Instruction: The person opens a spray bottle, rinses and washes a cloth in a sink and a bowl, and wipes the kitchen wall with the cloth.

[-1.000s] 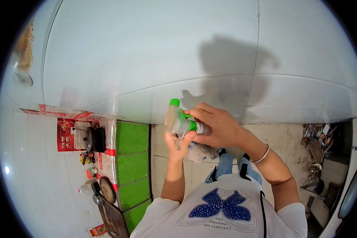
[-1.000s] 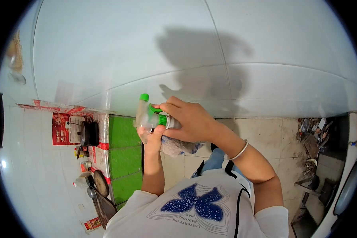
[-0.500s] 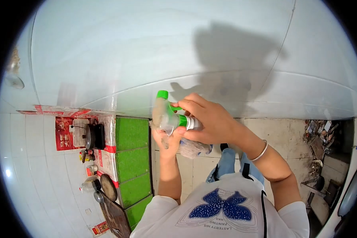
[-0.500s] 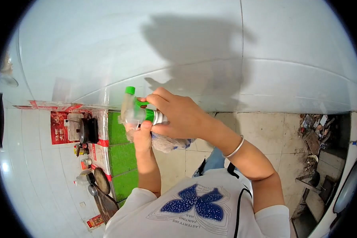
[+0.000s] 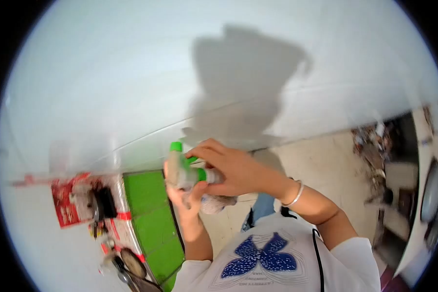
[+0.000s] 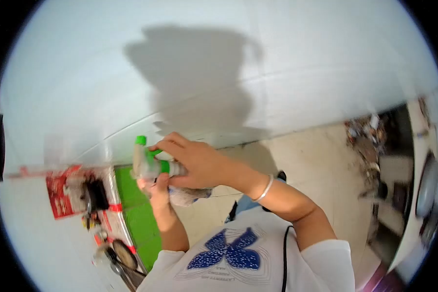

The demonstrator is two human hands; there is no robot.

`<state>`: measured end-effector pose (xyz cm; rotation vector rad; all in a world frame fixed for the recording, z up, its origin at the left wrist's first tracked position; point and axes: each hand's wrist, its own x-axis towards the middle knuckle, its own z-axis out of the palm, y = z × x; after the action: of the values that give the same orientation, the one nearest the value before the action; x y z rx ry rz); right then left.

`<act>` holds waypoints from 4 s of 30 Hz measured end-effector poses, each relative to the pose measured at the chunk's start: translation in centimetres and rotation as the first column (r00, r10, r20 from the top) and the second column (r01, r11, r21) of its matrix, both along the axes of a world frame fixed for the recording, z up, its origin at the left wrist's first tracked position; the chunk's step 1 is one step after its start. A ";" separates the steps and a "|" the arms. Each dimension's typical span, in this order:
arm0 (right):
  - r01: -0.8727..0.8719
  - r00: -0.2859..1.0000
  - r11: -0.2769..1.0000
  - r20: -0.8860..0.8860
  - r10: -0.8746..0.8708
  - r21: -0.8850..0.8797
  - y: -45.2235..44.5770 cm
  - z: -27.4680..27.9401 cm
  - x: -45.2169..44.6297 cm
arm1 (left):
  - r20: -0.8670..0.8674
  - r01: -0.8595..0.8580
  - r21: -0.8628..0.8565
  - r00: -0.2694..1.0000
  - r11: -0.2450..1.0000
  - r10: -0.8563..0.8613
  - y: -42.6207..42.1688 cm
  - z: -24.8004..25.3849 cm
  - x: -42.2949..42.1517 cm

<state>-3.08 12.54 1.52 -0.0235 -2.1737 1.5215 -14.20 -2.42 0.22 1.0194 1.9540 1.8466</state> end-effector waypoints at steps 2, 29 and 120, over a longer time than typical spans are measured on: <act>0.079 0.997 0.995 0.024 -0.078 -0.053 -0.6 -1.8 1.2 | 0.068 0.086 -0.024 0.994 0.996 -0.084 0.6 -0.5 0.7; 0.808 0.589 0.582 -0.114 -0.800 0.088 -16.0 -9.1 5.0 | -0.249 0.449 -0.224 0.832 0.865 -0.497 -6.4 -5.8 3.9; 0.872 0.334 0.228 0.185 -0.924 -0.432 -21.9 -2.5 -25.4 | 0.276 0.225 -0.153 0.945 0.962 -0.177 -28.3 -8.3 -40.1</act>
<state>-28.48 -9.39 -0.98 -1.1594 -1.1169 1.1456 -54.31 -30.72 -8.03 0.8378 1.7547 1.5692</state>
